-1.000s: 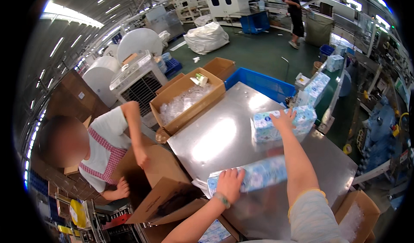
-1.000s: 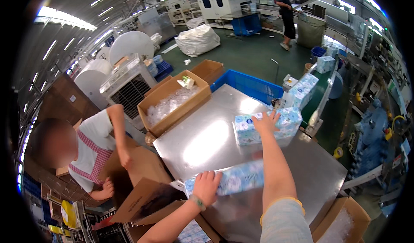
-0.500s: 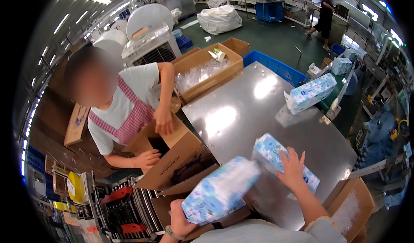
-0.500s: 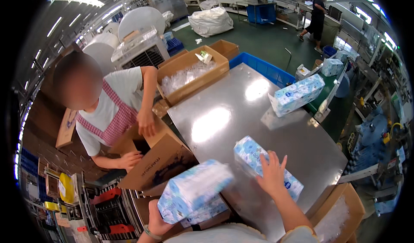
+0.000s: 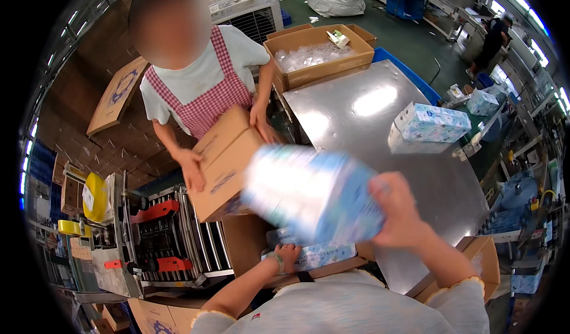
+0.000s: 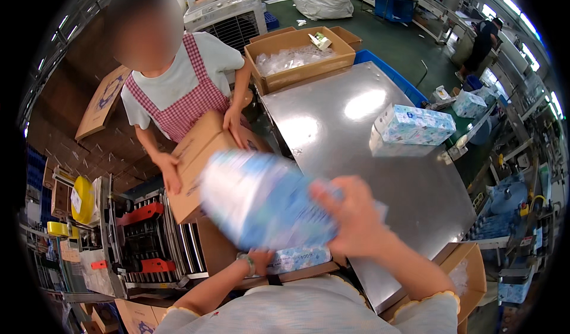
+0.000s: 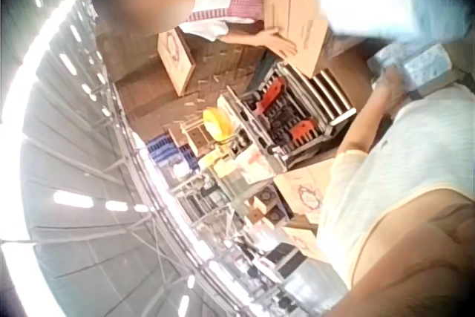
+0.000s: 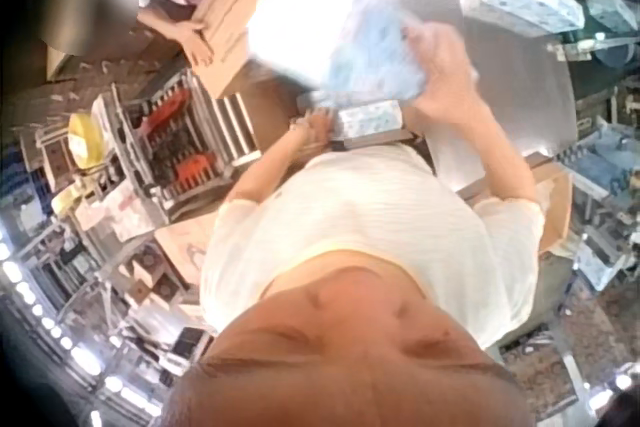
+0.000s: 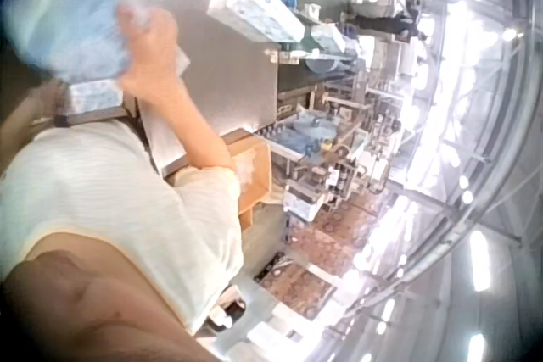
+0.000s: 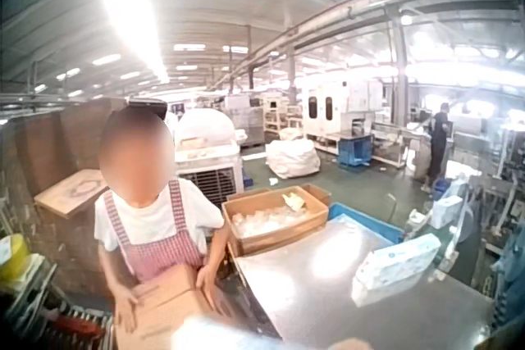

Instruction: The person packs tissue boxes from a table into cardboard cartons and places the filled cartons onto a conveyor belt.

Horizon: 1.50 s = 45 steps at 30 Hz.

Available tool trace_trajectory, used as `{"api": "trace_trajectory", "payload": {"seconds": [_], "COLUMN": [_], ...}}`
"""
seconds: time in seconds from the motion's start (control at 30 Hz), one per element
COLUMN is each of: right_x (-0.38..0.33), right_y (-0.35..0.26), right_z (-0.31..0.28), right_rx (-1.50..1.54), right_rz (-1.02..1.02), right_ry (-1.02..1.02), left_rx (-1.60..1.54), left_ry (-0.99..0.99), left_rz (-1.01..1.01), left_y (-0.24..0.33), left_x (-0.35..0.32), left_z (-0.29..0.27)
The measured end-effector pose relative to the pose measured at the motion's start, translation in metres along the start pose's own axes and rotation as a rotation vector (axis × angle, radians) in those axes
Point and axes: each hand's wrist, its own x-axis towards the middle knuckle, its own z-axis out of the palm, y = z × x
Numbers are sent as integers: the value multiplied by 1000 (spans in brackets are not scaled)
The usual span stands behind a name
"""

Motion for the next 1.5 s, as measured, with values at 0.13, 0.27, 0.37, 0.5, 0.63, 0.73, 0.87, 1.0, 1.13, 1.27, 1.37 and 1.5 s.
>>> {"api": "trace_trajectory", "payload": {"seconds": [0.13, 0.27, 0.37, 0.5, 0.63, 0.73, 0.87, 1.0, 1.13, 1.27, 1.37, 1.5], "right_x": [-3, -35, -61, -82, -37, -17, 8, 9, -9, 21, 26, 10], "right_y": [-20, 45, 67, 90, 65, 96, 222, 379, 460, 456, 384, 379], "right_z": [115, 244, 329, 385, 300, 187, 55, -24, -66, -41, -18, -20], "right_rx": [180, -130, -234, -406, -213, -39, -402, -845, -995, -724, -381, -255], "right_rz": [-232, -295, -321, -214, -112, -17, 246, 699, 668, 721, 477, 346], "right_ry": [-381, -703, -722, -490, -668, -303, 6, -234, -221, -616, -568, -282], "left_rx": [102, 100, 233, -83, 290, 489, 535, 667, 217, 185, 329, 688], "left_ry": [44, 197, 194, 141, 241, 433, 204, 160, 365, 735, 1022, 1018], "left_rz": [150, 477, 237, 381, 18, 12, -3, 51, 225, 455, 843, 699], "left_y": [-50, -32, -10, -27, -8, -11, -64, -104, -74, 98, 209, 312], "left_x": [67, 86, 59, 69, 52, 82, 172, 224, 197, 113, 97, 127], "left_z": [33, 47, 34, 25, -19, -25, -31, -21, -34, -66, -93, -118]}}
